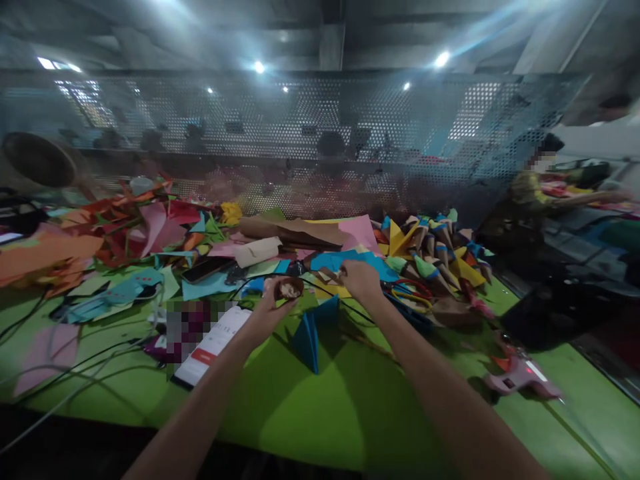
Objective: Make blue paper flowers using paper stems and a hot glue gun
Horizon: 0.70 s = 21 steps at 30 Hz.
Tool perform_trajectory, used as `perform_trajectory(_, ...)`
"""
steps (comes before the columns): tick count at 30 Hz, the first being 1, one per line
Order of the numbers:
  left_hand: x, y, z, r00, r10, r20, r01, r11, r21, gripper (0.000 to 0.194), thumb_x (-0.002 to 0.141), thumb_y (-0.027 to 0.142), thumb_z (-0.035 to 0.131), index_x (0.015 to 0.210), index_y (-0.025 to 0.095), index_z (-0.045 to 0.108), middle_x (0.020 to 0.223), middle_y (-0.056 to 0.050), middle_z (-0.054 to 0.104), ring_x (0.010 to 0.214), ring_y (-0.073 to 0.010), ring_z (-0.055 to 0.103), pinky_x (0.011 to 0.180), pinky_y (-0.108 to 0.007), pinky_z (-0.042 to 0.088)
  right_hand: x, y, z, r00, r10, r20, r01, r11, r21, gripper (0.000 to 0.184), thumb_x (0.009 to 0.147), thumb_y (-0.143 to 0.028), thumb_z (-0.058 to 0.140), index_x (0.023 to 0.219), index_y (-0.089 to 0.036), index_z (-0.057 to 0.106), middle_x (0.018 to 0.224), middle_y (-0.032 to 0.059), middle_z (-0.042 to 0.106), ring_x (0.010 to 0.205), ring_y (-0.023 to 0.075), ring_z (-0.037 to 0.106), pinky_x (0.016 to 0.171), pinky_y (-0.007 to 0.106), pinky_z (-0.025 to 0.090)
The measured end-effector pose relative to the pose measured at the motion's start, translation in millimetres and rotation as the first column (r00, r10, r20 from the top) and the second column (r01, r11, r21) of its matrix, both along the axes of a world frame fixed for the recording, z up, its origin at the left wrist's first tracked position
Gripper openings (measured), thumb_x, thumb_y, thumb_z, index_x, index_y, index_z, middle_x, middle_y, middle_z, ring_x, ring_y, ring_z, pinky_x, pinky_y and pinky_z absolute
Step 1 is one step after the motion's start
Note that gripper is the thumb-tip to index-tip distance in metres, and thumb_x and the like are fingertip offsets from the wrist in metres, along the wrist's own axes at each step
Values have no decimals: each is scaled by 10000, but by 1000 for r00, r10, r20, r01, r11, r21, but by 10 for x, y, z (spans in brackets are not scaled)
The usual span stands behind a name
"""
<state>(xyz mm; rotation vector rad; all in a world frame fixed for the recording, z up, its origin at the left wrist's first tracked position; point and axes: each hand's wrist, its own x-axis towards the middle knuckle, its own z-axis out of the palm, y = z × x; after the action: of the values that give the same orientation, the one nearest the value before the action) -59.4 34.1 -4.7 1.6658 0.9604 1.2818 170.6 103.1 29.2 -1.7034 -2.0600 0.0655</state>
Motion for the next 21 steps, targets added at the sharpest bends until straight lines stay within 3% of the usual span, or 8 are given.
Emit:
perform_trajectory(2,10,4,-3,1000,-4,-4,4,1000,5,324,832,160,578,1143,198,498,1125,-67,618,1066,-196,576,972,-338,425,-62,-100,108,996,43,-83,-40,998,42,171,847,-258,603,933,-182,730,921,93,760,848,245,695,728,316,508)
perform_trajectory(5,14,1,-9,999,13,-51,-14,1000,-15,334,819,139,557,1141,191,484,1125,-71,598,1077,-206,549,985,-349,402,-208,-343,266,949,209,-237,-193,977,89,239,890,-321,585,1070,-191,675,987,57,756,855,188,699,736,281,533)
perform_trajectory(7,18,-12,-15,998,-4,-64,2,1000,-30,342,824,158,554,1153,194,468,1116,-61,582,1071,-205,532,982,-345,397,-324,-516,311,795,395,-460,-369,917,150,214,865,-313,639,1043,-199,676,958,49,755,849,195,702,747,300,544)
perform_trajectory(9,28,-28,-20,998,-38,-50,36,998,-44,314,842,181,539,1145,201,460,1092,-47,567,1040,-195,523,960,-331,405,-431,-651,304,729,466,-502,-424,882,203,169,847,-253,663,1011,-221,691,953,34,756,854,198,700,768,315,538)
perform_trajectory(14,47,-57,-19,996,-84,13,85,996,-36,305,816,169,527,1110,213,457,1071,-35,533,1023,-188,500,942,-314,406,-569,-788,247,869,468,-163,-416,868,272,169,872,-159,614,986,-223,720,978,56,751,924,247,647,806,381,487)
perform_trajectory(18,41,-57,-14,996,-83,32,84,996,-38,337,822,175,527,1145,215,443,1064,-33,523,1014,-188,492,945,-322,400,-576,-847,263,891,451,49,-446,852,275,204,925,-203,567,1045,-213,732,1064,101,703,1023,287,587,865,435,459)
perform_trajectory(21,38,-49,-15,995,-84,48,86,995,-46,316,789,135,521,1091,212,465,1051,-29,531,1006,-188,493,944,-321,399,-579,-883,234,914,397,79,-404,877,262,197,928,-253,578,1028,-220,744,1126,123,647,1079,306,553,912,479,439)
